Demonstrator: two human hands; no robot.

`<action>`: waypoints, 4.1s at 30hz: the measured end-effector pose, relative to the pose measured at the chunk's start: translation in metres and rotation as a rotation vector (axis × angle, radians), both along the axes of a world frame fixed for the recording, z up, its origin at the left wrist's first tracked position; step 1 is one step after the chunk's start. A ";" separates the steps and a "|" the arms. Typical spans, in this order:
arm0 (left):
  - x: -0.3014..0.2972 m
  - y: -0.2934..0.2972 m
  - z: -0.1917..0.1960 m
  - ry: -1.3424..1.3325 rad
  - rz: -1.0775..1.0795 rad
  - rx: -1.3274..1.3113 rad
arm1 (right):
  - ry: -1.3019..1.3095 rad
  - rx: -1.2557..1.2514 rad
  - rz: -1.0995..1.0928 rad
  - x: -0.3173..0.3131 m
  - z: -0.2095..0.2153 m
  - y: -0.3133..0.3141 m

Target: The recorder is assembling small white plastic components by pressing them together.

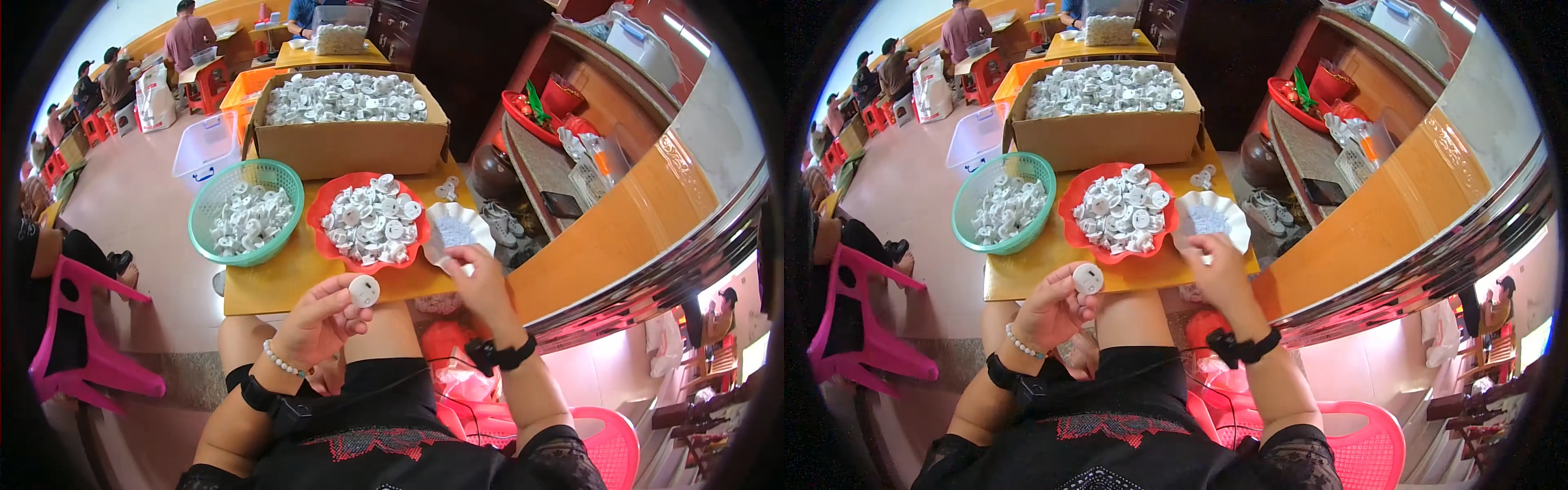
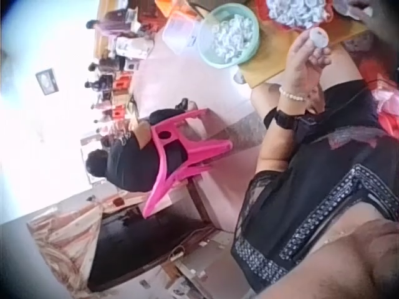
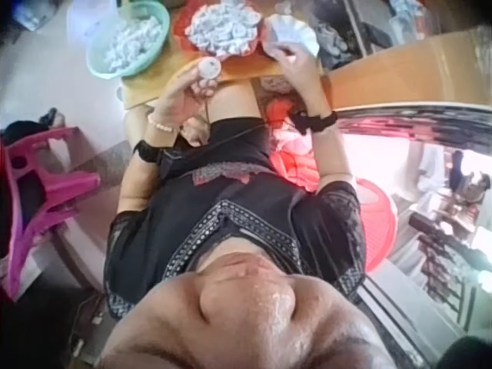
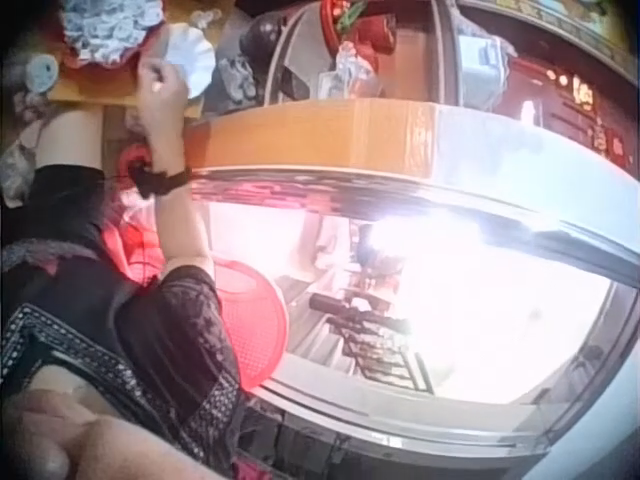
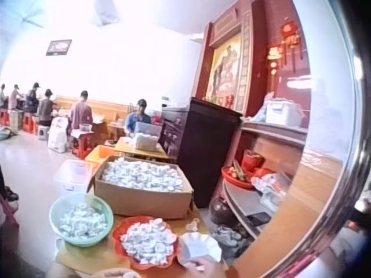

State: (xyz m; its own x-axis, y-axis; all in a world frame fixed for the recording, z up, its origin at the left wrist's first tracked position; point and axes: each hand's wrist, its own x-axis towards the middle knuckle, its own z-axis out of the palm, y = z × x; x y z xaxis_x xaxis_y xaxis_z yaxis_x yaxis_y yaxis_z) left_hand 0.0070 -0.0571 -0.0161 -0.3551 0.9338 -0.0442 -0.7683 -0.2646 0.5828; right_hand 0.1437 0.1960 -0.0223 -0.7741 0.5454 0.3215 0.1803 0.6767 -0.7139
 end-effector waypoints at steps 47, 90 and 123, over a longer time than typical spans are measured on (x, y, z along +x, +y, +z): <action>-0.019 0.008 -0.012 -0.185 -0.138 0.191 | -0.041 0.113 -0.324 -0.014 -0.056 0.090; -0.007 0.011 -0.010 -0.013 -0.163 0.048 | 0.085 0.036 0.470 -0.027 0.082 -0.088; -0.011 0.009 -0.017 -0.025 -0.155 0.035 | 0.141 -0.451 0.488 -0.037 0.065 -0.094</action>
State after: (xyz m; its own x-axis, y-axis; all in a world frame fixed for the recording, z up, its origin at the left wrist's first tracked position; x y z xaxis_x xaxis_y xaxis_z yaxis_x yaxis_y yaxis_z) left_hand -0.0043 -0.0481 -0.0326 -0.2055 0.9785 -0.0176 -0.8159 -0.1613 0.5553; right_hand 0.1064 0.1020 0.0426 -0.9331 0.2483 0.2603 -0.1856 0.2876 -0.9396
